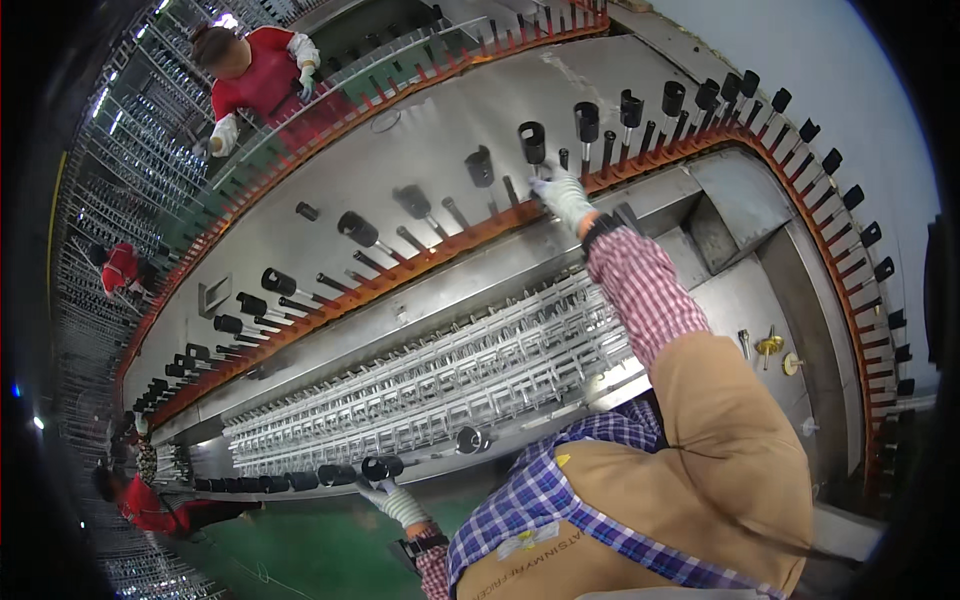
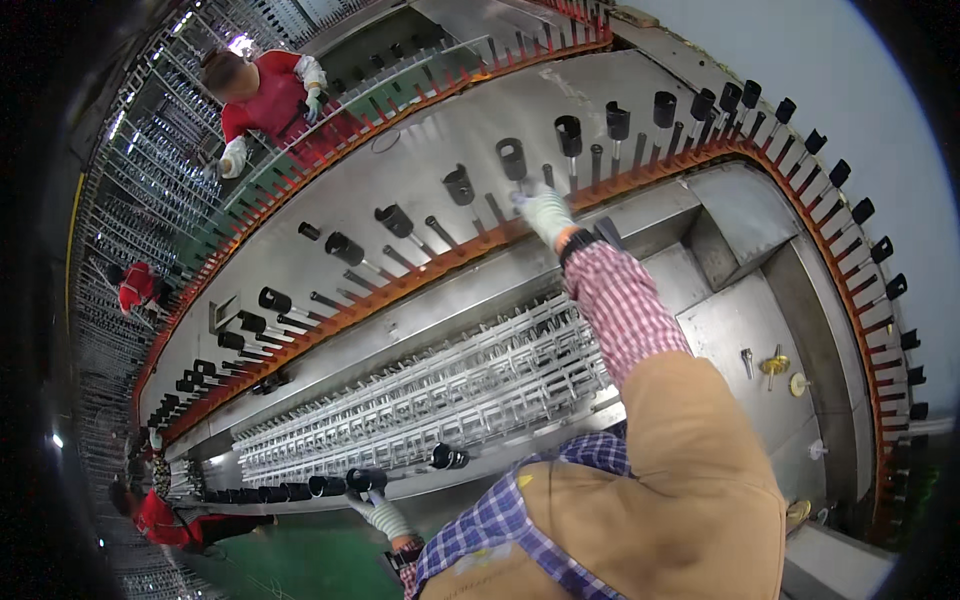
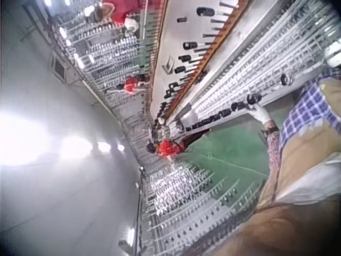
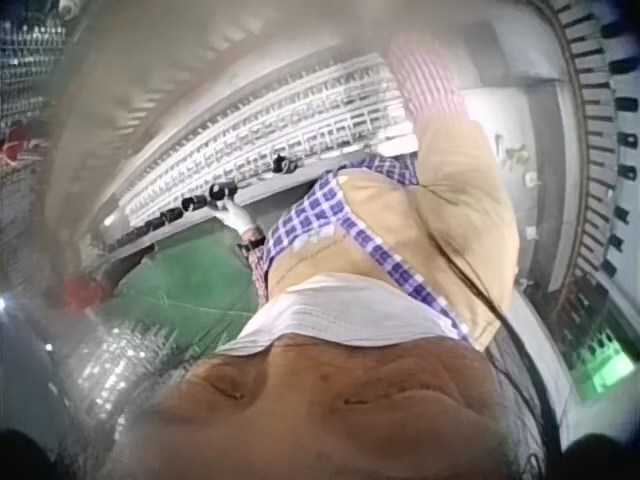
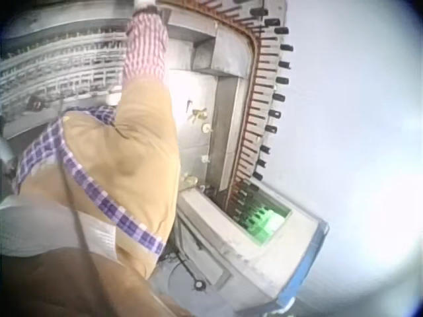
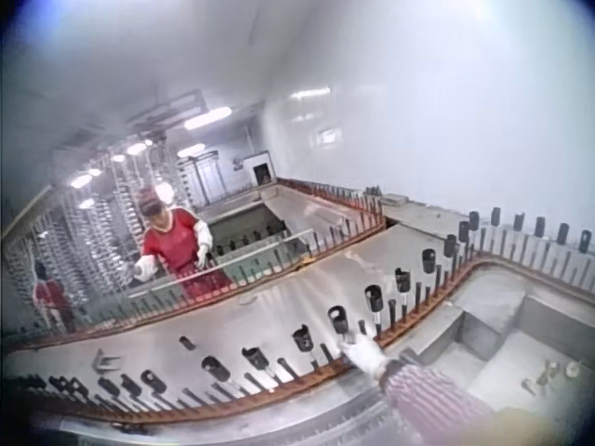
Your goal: Hanging black cylindrical parts onto a moving rack system in a manufacturing facility.
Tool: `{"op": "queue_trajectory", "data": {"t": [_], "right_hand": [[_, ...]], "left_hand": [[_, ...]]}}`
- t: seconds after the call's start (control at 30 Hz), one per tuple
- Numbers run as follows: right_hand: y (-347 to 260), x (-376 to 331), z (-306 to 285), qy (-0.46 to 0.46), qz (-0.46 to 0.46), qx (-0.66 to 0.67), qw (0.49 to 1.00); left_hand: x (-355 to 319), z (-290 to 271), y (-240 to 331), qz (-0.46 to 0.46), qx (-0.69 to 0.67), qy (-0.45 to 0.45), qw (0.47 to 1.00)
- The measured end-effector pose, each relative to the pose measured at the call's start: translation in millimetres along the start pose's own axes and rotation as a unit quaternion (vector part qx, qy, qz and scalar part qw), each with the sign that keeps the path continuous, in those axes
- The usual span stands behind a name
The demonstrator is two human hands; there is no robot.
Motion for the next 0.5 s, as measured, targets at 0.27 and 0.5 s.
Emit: {"op": "queue_trajectory", "data": {"t": [0.27, 0.5], "right_hand": [[-55.8, -2.8, -51.9, 0.068, -0.07, 0.077, 0.992], [193.1, 147.6, -217.4, 0.253, 0.005, 0.219, 0.942]], "left_hand": [[-44.9, 8.3, 37.5, -0.183, -0.163, -0.044, 0.969], [-46.3, 38.7, 56.3, -0.243, -0.194, -0.14, 0.94]]}}
Point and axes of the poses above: each hand's wrist, its own x-axis towards the middle knuckle, its own z-axis out of the palm, y = z × x, the point moved 2 cm from there along x, towards the middle knuckle, and after that the axes turned 8 degrees about y, right-handed, at the moved point
